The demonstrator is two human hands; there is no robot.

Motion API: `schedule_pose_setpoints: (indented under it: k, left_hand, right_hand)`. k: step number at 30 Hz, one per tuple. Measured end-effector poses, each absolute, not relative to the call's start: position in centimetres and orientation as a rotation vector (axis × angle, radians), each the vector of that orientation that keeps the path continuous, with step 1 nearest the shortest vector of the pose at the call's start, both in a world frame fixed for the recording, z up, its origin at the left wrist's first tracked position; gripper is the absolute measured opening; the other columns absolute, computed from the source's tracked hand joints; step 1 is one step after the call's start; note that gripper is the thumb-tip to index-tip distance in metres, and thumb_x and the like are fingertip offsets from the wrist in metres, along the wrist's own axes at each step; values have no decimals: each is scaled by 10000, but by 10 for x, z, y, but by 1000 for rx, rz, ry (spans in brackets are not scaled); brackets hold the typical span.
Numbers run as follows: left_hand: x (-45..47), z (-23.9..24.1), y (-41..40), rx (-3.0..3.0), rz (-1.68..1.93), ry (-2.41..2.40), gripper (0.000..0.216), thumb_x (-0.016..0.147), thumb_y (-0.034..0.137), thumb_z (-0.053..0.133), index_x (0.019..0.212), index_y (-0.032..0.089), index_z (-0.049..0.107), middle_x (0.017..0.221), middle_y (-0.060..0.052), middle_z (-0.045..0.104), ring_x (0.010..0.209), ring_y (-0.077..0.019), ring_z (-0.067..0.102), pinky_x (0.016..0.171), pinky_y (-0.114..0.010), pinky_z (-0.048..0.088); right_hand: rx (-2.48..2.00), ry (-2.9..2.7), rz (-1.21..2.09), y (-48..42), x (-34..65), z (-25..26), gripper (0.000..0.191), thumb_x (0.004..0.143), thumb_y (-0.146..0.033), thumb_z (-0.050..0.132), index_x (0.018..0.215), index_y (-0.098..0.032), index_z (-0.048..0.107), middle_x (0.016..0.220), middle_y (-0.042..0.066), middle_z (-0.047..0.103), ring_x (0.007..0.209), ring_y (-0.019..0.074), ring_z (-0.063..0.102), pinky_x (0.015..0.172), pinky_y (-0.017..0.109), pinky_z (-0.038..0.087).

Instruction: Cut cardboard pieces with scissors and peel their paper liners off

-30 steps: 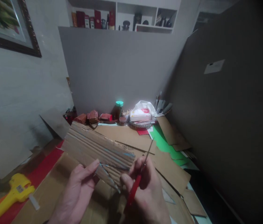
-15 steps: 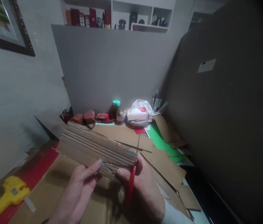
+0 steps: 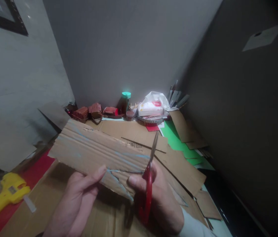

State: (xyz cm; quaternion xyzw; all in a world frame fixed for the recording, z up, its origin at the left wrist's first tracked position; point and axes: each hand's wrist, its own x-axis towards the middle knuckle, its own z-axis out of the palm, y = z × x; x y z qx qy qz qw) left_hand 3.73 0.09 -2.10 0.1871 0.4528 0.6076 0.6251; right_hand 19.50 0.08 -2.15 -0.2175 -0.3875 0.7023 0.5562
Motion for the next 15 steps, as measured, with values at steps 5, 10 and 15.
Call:
schedule_pose_setpoints:
  k: [5,10,15]
  left_hand:
    - [39,-24,3,393,1405,1032,182,561,145,871,544,175,691,602,14,692,503,-95,602,529,-165,546]
    - [38,-26,0,368,1395,1037,140,616,137,836,586,171,703,623,-6,707,552,-122,647,577,-179,567]
    - [38,-29,-1,322,1354,981,197,704,109,767,877,201,748,892,-25,770,754,-156,720,773,-234,588]
  right_hand:
    - [-519,-905,1671,5,196,-27,509,741,-168,769,1214,-214,586,1157,76,689,1121,269,634,1006,447,454]
    - [-657,-919,1596,11,198,-39,447,693,-214,820,1096,-223,628,1065,48,719,1021,266,670,927,405,502]
    - [-696,-916,1579,11,194,-39,541,680,-328,850,1150,-253,593,1055,47,716,1014,279,667,821,377,537]
